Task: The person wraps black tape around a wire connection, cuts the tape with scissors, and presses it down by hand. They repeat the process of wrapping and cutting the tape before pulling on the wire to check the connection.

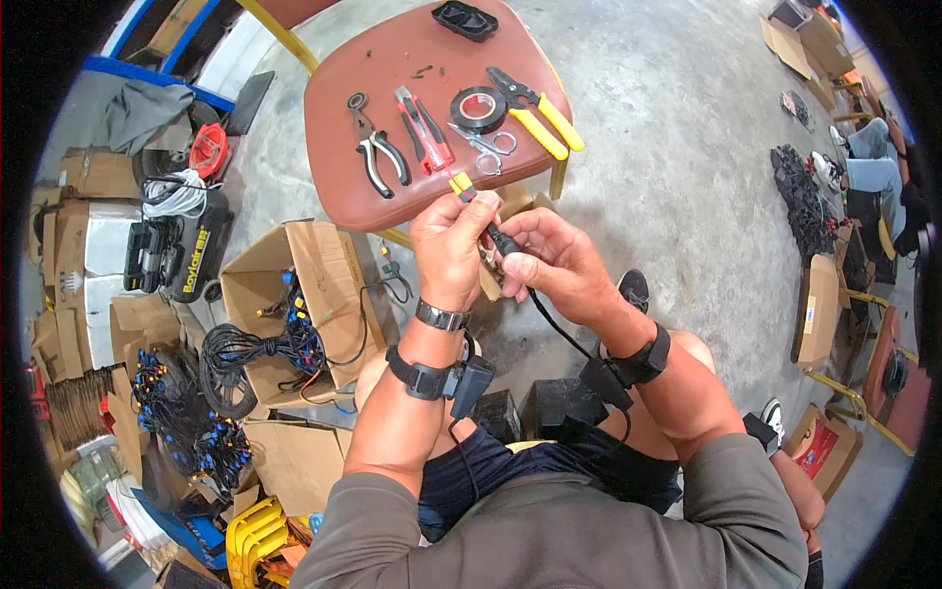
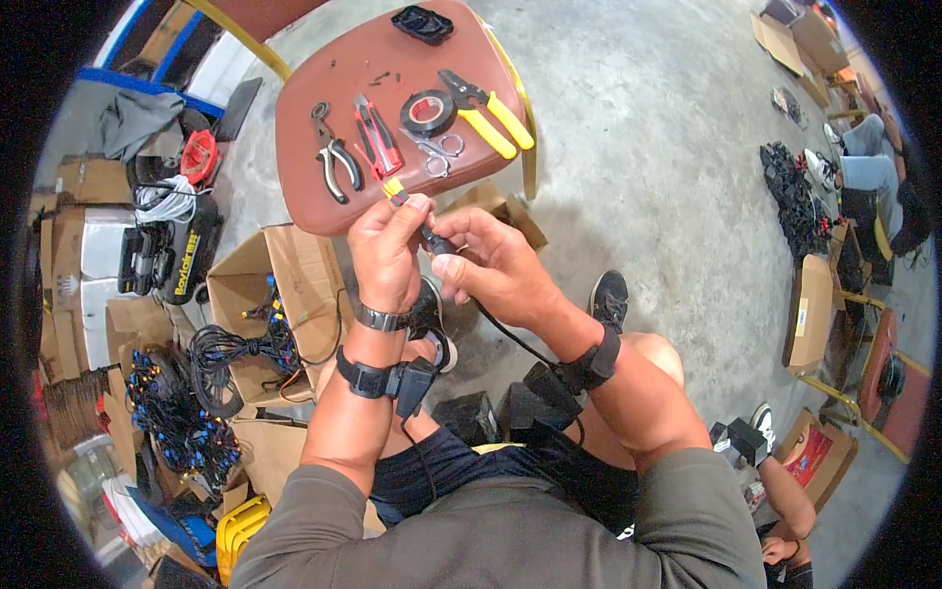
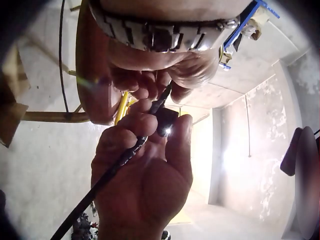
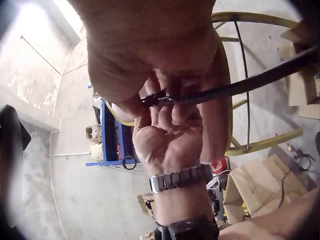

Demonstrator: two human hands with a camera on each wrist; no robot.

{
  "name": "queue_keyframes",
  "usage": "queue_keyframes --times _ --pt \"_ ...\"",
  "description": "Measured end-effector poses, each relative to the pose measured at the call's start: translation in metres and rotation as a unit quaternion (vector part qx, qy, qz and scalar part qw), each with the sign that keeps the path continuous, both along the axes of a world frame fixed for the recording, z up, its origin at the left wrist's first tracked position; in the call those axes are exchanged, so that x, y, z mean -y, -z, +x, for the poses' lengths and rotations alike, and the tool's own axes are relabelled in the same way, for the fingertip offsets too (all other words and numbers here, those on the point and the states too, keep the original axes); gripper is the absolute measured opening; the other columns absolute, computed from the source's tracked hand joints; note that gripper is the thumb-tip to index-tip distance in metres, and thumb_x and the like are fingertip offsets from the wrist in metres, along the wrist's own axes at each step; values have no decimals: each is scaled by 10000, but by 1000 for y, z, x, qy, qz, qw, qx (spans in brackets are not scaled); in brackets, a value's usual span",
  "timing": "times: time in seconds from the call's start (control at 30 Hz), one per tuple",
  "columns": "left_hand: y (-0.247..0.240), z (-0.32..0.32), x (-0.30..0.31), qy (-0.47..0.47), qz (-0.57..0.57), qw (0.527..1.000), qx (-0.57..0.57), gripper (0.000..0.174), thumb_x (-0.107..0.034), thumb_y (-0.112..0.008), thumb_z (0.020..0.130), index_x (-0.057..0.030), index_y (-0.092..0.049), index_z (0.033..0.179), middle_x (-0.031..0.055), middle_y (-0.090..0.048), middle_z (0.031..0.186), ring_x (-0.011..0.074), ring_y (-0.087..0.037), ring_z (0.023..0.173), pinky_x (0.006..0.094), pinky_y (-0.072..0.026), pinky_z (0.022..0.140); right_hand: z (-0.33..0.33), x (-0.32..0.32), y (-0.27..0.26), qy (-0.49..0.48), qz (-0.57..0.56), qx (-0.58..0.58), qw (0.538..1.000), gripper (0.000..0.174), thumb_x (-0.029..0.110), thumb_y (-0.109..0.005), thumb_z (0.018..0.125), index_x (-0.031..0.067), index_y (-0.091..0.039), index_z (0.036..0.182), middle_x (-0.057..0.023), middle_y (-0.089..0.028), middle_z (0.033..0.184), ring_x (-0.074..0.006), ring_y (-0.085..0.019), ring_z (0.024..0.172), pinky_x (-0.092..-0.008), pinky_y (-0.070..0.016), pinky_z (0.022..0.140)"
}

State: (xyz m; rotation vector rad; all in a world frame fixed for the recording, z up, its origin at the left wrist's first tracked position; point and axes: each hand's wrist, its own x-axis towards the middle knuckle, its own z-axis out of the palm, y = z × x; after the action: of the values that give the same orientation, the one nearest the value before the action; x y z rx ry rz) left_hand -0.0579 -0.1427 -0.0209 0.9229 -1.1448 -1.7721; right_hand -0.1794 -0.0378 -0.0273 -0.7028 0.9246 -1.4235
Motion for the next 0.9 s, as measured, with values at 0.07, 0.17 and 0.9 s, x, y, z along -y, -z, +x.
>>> queue_keyframes --times 0.07,0.17,0.9 --pt "-5 2 -1 -9 4 1000 -8 132 -128 -722 925 -15 -721 858 19 -672 739 69 -564 583 216 -427 524 3 1 1 -9 0 10 1000 353 98 -658 967 30 -503 1277 -63 -637 1015 -105 -643 762 -228 -523 627" --pt "-3 7 6 -14 31 999 -10 126 -135 -729 917 -12 -723 893 29 -678 766 86 -590 633 230 -439 567 5 2 1 -28 11 27 999 387 92 -650 972 35 -470 1310 -80 -650 1029 -127 -658 756 -245 -534 631" --pt "-6 8 13 68 38 996 34 176 -181 -720 932 -11 -731 976 16 -668 769 93 -573 616 235 -430 548 0 6 -1 -34 70 -50 996 219 203 -531 1047 55 -594 1196 -13 -665 846 -74 -616 641 -206 -470 550"
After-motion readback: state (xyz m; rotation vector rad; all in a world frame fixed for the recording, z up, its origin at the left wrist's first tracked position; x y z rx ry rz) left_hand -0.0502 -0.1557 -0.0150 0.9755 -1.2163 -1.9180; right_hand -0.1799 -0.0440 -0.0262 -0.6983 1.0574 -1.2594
